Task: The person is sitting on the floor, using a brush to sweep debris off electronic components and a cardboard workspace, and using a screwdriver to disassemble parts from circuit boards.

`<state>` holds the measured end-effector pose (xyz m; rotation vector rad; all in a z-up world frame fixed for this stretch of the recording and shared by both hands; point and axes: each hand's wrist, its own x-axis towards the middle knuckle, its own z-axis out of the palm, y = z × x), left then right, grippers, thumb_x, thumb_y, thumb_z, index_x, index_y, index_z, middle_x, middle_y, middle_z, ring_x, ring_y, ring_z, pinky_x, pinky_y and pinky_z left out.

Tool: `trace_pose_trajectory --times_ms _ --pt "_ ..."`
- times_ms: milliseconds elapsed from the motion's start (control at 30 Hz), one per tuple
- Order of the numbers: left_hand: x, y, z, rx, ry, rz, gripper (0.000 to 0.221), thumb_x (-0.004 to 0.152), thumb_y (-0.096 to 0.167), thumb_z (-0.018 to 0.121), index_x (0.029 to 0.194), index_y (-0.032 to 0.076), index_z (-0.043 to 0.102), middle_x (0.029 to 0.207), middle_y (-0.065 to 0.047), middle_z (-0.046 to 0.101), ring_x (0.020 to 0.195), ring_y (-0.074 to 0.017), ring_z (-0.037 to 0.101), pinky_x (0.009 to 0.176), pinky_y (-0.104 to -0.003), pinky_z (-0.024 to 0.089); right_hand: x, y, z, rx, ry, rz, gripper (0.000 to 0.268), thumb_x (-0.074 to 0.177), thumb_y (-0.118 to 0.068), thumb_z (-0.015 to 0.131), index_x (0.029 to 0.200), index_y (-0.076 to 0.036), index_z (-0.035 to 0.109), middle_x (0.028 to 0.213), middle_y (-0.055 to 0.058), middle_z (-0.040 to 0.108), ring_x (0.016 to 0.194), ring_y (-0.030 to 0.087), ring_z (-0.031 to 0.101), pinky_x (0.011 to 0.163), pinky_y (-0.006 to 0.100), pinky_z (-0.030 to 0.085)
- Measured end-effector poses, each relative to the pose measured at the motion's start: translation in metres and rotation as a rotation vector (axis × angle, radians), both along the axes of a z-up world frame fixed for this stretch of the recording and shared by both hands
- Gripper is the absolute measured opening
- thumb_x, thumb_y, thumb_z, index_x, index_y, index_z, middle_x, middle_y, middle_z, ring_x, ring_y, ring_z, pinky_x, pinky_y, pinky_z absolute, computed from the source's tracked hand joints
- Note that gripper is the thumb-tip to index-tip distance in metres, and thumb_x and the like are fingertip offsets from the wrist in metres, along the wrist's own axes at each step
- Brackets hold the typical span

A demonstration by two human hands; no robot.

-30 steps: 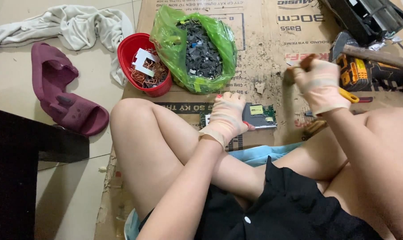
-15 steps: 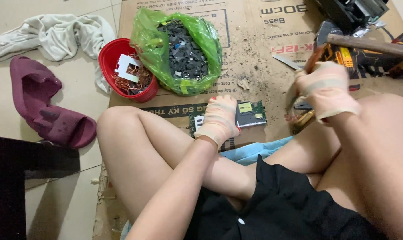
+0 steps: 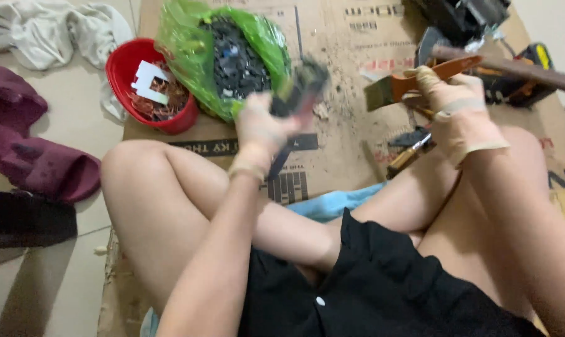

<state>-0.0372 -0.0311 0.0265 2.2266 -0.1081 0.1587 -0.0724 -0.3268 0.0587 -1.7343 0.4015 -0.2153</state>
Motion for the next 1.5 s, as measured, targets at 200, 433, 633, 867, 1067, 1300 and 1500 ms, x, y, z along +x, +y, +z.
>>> trace_pose_trajectory --times_ms 200,433,633,867,1067,1300,1500 --pt "0.022 -0.015 0.111 -0.553 0.643 0.232 0.038 0.08 0.034 0.075 0.111 0.013 0.078 0.098 -0.001 0.078 0.081 -0.0143 0.069 0.089 -0.026 0.051 0.004 0.002 -0.034 0.081 0.107 -0.156 0.029 0.099 -0.03 0.075 0.092 -0.004 0.064 0.082 0.007 0.069 0.074 0.013 0.075 0.064 0.017 0.062" --pt "0.046 -0.023 0.081 -0.739 0.546 0.282 0.06 0.057 0.031 0.082 0.108 -0.001 0.077 0.104 -0.011 0.08 0.089 -0.0204 0.073 0.085 -0.027 0.058 -0.017 0.066 0.001 0.009 0.12 0.186 0.028 0.086 -0.014 0.076 0.107 0.004 0.071 0.097 0.013 0.075 0.085 0.018 0.072 0.08 0.025 0.059" --pt "0.041 -0.003 0.061 -0.967 0.502 0.183 0.068 0.054 0.036 0.08 0.113 0.002 0.073 0.118 -0.016 0.073 0.108 -0.0291 0.064 0.099 -0.04 0.046 0.027 0.095 -0.057 0.205 0.283 0.443 0.02 0.08 0.008 0.078 0.099 0.003 0.075 0.09 0.011 0.076 0.082 0.018 0.072 0.08 0.027 0.06" --pt "0.054 0.028 0.051 -1.121 0.406 0.088 0.06 0.059 0.044 0.075 0.103 0.003 0.072 0.098 -0.014 0.068 0.09 -0.0276 0.06 0.086 -0.041 0.042 0.043 0.085 -0.027 0.146 -0.071 0.261 0.022 0.092 -0.013 0.067 0.11 0.001 0.067 0.097 0.01 0.074 0.081 0.016 0.076 0.075 0.022 0.065" --pt "0.043 0.027 0.053 -1.115 0.481 0.146 0.073 0.057 0.047 0.074 0.114 0.005 0.062 0.11 -0.016 0.061 0.102 -0.0318 0.053 0.093 -0.048 0.036 0.017 0.156 -0.053 0.206 0.301 0.222 0.039 0.083 -0.014 0.085 0.119 -0.008 0.071 0.109 0.012 0.075 0.103 0.025 0.073 0.091 0.044 0.061" --pt "0.033 0.048 0.082 -1.146 0.466 0.251 0.088 0.055 0.051 0.073 0.128 0.007 0.051 0.124 -0.019 0.052 0.116 -0.0366 0.046 0.1 -0.057 0.03 0.107 0.079 -0.093 -0.148 0.156 0.046 0.011 0.089 -0.046 0.078 0.095 -0.039 0.071 0.082 -0.017 0.07 0.071 0.004 0.069 0.049 0.032 0.057" --pt "0.031 0.033 0.103 -1.152 0.51 0.29 0.103 0.053 0.055 0.072 0.139 0.008 0.041 0.136 -0.021 0.045 0.128 -0.0408 0.039 0.107 -0.064 0.024 0.042 0.192 -0.09 0.163 0.324 0.119 0.024 0.068 -0.015 0.086 0.073 0.001 0.069 0.068 0.009 0.072 0.052 0.012 0.064 0.046 0.021 0.052"
